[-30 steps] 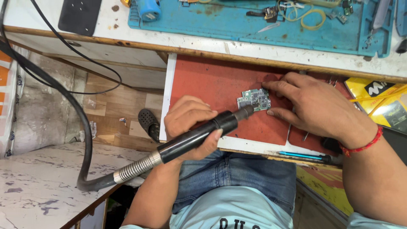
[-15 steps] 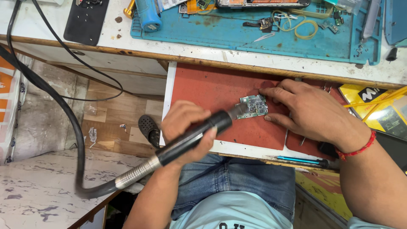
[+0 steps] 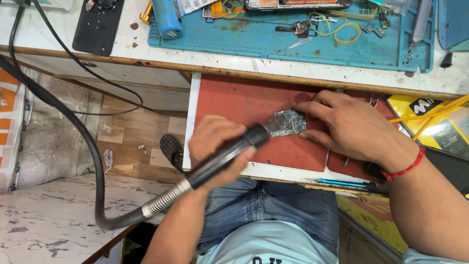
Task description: The person holds a small green circuit board steady on a red mat with one hand while directing a hot air gun at its components with the other, moving the nozzle across the board and repositioning the board to heat different areas. The workbench around holds a disassembled phone, tweezers, and small parts.
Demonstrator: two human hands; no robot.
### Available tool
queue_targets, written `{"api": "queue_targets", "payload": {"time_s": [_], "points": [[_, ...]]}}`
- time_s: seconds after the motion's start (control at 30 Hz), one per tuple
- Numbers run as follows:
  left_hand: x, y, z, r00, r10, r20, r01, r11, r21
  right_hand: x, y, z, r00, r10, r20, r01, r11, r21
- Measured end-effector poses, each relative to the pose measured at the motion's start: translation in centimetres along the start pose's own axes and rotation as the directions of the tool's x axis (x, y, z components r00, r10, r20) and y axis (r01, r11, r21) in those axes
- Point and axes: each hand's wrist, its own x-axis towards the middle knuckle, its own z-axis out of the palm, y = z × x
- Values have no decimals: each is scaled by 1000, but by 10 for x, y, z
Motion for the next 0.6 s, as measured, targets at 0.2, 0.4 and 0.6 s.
{"api": "queue_targets", "payload": {"time_s": [0.2,0.4,0.6], "points": [[2,0,-1,983,139,122,-131,989,-72,-1,0,-4,1000,-12,-16,13,1000,3],[0,1,-2,992,101,82,-96,993,-72,-3,-2,-7,998,63,11,-63,997,-45],[-9,5,-6,1000,-8,25,10,996,-87,-3,-1,-8,1000,-11,-27,10,999,-40]]}}
